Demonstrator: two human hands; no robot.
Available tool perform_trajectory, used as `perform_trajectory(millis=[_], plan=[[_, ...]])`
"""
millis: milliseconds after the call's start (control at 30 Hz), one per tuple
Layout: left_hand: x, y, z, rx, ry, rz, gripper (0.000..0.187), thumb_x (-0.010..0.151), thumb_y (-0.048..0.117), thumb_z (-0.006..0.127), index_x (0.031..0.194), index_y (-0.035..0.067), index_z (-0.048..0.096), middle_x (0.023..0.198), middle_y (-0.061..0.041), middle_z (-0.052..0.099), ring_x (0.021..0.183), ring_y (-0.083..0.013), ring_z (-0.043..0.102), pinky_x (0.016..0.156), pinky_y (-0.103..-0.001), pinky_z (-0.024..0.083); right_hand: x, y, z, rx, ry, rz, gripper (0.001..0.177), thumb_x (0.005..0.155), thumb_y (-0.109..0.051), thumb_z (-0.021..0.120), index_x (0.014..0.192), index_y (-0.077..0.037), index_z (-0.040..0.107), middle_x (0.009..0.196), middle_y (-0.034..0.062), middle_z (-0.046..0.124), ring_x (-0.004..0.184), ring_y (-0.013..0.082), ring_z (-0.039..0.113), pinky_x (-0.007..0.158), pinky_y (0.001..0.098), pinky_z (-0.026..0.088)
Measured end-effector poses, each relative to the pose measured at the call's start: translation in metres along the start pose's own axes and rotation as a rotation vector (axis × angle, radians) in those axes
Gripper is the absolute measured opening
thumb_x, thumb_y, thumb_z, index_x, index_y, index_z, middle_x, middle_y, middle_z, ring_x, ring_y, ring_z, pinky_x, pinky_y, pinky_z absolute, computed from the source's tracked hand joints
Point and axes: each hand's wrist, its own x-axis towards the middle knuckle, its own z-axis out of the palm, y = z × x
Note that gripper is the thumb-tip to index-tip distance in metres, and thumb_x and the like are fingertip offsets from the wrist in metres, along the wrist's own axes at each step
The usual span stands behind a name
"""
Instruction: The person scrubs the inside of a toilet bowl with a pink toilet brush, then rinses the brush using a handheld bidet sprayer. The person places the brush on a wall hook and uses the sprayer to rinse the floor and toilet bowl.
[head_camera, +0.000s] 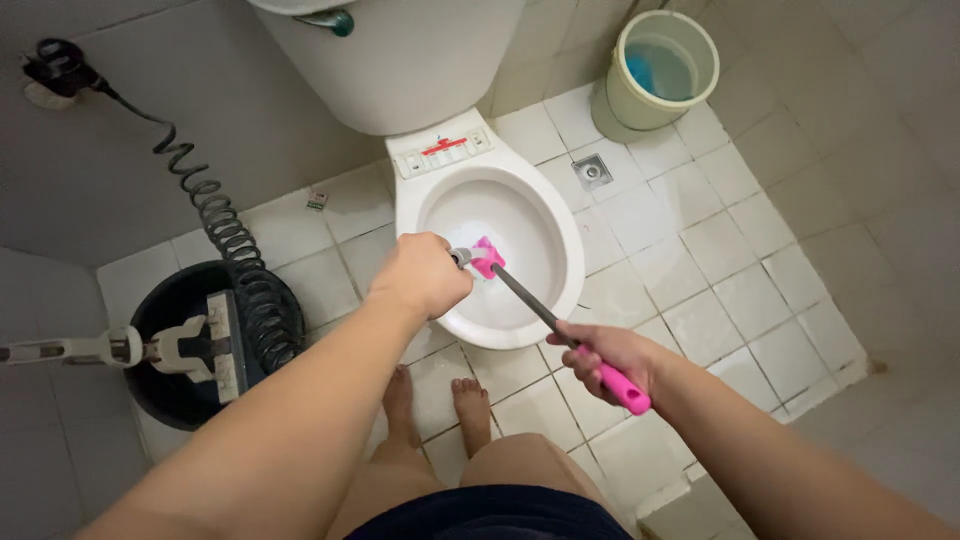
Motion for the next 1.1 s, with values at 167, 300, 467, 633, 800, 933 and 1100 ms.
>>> perform_trajectory(millis=[167, 300, 467, 633, 800, 933, 1100], plan=[[-0.009, 0.003, 0.002, -0.015, 0.0, -0.044, 0.032, 0.077, 0.02, 0.065, 0.103, 0.006, 0.077, 0.102, -0.021, 0.075, 0.094, -0.0378, 0.074, 0.088, -0.044, 0.059, -0.029, 0.012, -0.011, -0.314, 0.112, -0.037, 0.027, 0.103, -0.034, 0.055, 0.119, -0.012, 0.061, 0.066, -0.0034, 0.047, 0.046, 0.005, 0.042, 0.039, 0.0205, 0.041], [-0.014, 0.004, 0.006, -0.006, 0.009, -0.058, 0.034, 0.076, 0.021, 0.067, 0.106, 0.01, 0.077, 0.105, -0.019, 0.074, 0.097, -0.0364, 0.072, 0.09, -0.043, 0.058, -0.017, 0.014, -0.042, -0.689, 0.381, -0.024, 0.026, 0.101, -0.034, 0.06, 0.112, -0.011, 0.064, 0.07, -0.0031, 0.049, 0.051, 0.0086, 0.039, 0.042, 0.0261, 0.032], [-0.015, 0.006, 0.006, -0.016, 0.011, -0.061, 0.033, 0.077, 0.022, 0.067, 0.105, 0.01, 0.077, 0.106, -0.019, 0.075, 0.098, -0.0363, 0.073, 0.09, -0.043, 0.057, -0.014, 0.022, -0.057, -0.717, 0.409, -0.132, 0.036, 0.098, -0.036, 0.064, 0.118, -0.006, 0.067, 0.069, 0.0005, 0.045, 0.051, 0.0122, 0.038, 0.044, 0.0305, 0.032], [-0.01, 0.008, 0.004, -0.014, 0.001, -0.062, 0.032, 0.077, 0.022, 0.066, 0.104, 0.009, 0.078, 0.106, -0.02, 0.075, 0.098, -0.0371, 0.073, 0.09, -0.043, 0.057, -0.018, 0.019, -0.053, -0.729, 0.508, -0.138, 0.046, 0.096, -0.043, 0.064, 0.125, -0.007, 0.069, 0.068, 0.003, 0.045, 0.05, 0.0146, 0.038, 0.045, 0.0323, 0.031], [-0.001, 0.001, 0.003, -0.046, 0.036, -0.045, 0.033, 0.075, 0.022, 0.068, 0.104, 0.009, 0.078, 0.106, -0.021, 0.074, 0.1, -0.0374, 0.072, 0.091, -0.043, 0.057, -0.022, 0.013, -0.054, -0.775, 0.525, -0.158, 0.049, 0.094, -0.045, 0.066, 0.124, -0.007, 0.071, 0.066, 0.0032, 0.045, 0.05, 0.0154, 0.04, 0.045, 0.0335, 0.035], [-0.006, 0.006, -0.006, -0.071, 0.029, -0.064, 0.032, 0.075, 0.02, 0.068, 0.104, 0.009, 0.078, 0.106, -0.02, 0.074, 0.099, -0.0376, 0.072, 0.091, -0.043, 0.057, -0.029, 0.015, -0.045, -0.82, 0.555, -0.162, 0.049, 0.093, -0.046, 0.067, 0.127, -0.01, 0.071, 0.065, 0.003, 0.047, 0.049, 0.0152, 0.042, 0.045, 0.0333, 0.038], [-0.003, 0.004, -0.007, -0.063, 0.0, -0.086, 0.031, 0.077, 0.02, 0.066, 0.103, 0.009, 0.077, 0.107, -0.019, 0.075, 0.098, -0.0371, 0.072, 0.089, -0.043, 0.057, -0.022, 0.018, -0.039, -0.912, 0.647, -0.124, 0.049, 0.094, -0.049, 0.065, 0.128, -0.013, 0.068, 0.064, 0.0043, 0.051, 0.048, 0.0147, 0.047, 0.045, 0.0332, 0.043]])
